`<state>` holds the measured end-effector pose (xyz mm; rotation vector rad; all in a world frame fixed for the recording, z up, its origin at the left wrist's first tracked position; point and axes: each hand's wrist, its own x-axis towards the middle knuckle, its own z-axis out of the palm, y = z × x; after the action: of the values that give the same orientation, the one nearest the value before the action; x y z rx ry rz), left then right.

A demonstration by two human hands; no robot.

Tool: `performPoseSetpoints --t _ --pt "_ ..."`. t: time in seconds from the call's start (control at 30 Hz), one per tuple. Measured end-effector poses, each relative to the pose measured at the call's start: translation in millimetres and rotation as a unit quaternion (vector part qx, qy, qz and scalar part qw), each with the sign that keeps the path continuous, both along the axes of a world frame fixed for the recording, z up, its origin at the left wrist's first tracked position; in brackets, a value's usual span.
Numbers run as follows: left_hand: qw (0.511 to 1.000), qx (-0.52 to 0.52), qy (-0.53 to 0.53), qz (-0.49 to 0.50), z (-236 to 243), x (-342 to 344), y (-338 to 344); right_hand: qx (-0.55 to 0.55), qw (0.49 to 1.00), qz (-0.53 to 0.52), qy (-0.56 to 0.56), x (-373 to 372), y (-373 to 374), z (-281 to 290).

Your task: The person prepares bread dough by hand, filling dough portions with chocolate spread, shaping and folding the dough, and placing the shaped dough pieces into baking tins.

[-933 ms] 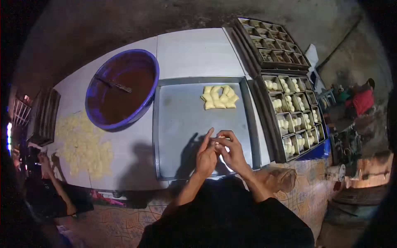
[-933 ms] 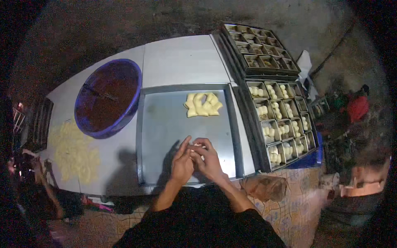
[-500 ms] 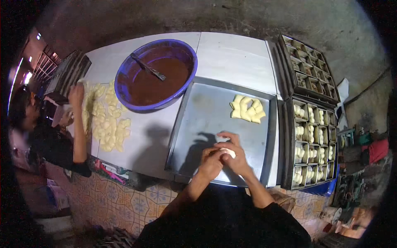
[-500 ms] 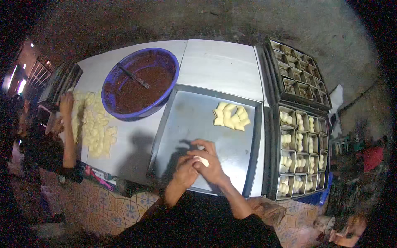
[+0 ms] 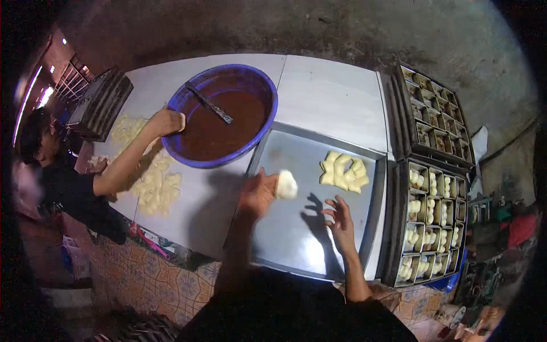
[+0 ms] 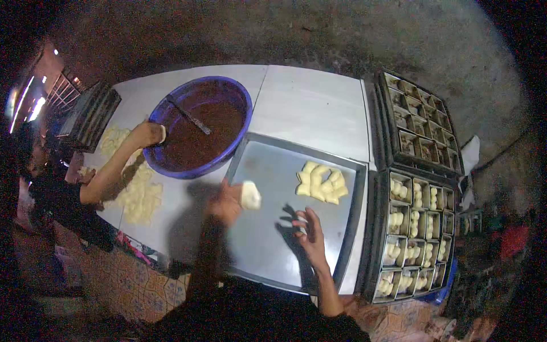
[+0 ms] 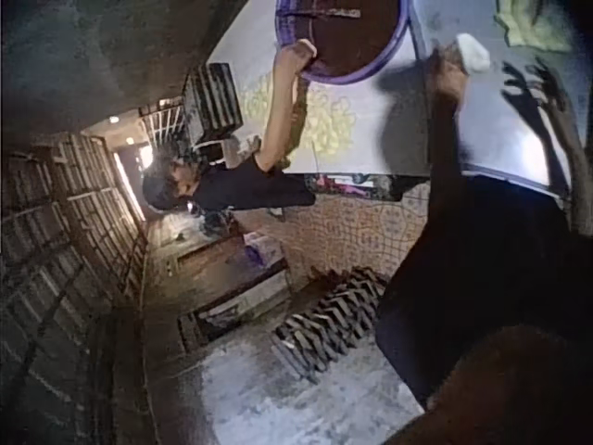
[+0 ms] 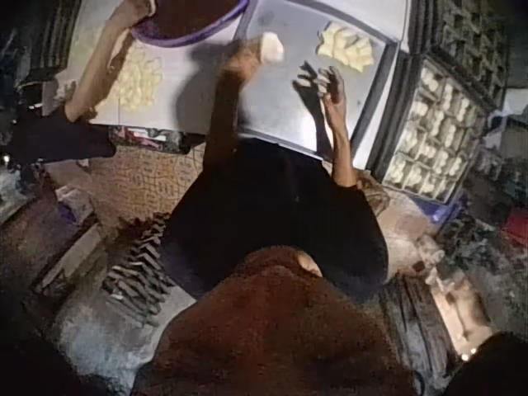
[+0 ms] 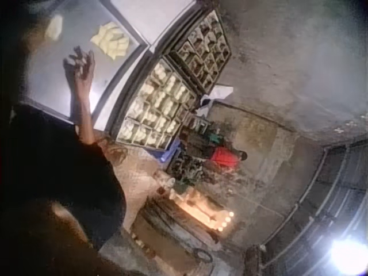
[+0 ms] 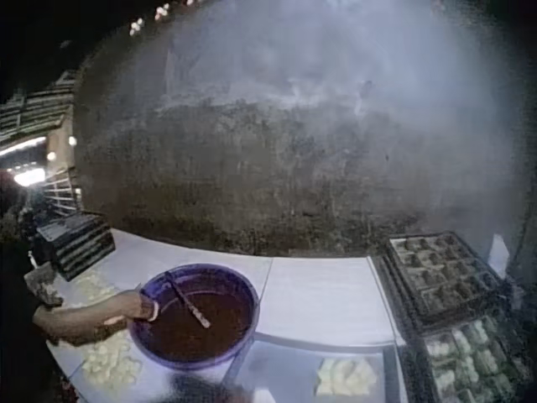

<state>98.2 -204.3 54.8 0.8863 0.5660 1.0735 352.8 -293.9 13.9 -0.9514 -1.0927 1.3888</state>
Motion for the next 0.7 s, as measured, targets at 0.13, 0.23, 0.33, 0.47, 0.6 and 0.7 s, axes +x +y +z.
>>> performPoseSetpoints --t 0.13,0.23,0.33,0.47,0.6,0.7 --pt "0.954 -0.016 0.224 0.2 36.9 -51.0 111.6 -0.035 0.998 -0.047 -0.026 5.8 -1.9 -24.8" --pt "0.696 0.103 0.639 0.309 -49.2 -142.2 187.1 -0.062 0.998 -0.022 -0.025 -19.5 3.9 -27.1" --pt "0.813 -0.137 0.564 -0.035 -33.5 -111.4 204.1 -0.071 0.996 -0.049 -0.022 -18.8 9.8 -47.2" --pt "0.713 0.057 0.681 0.153 -16.0 -89.7 168.0 -0.069 0.996 -0.02 -0.059 -25.1 13.1 -41.6" --pt "0.92 -0.077 0.351 0.16 38.5 -45.2 103.5 -0.112 0.992 -0.016 0.06 -42.9 25.2 -20.3" --pt "0.973 -0.186 0.043 -0.132 18.9 -9.1 35.3 -0.222 0.925 0.019 0.309 -59.1 35.8 -13.9"
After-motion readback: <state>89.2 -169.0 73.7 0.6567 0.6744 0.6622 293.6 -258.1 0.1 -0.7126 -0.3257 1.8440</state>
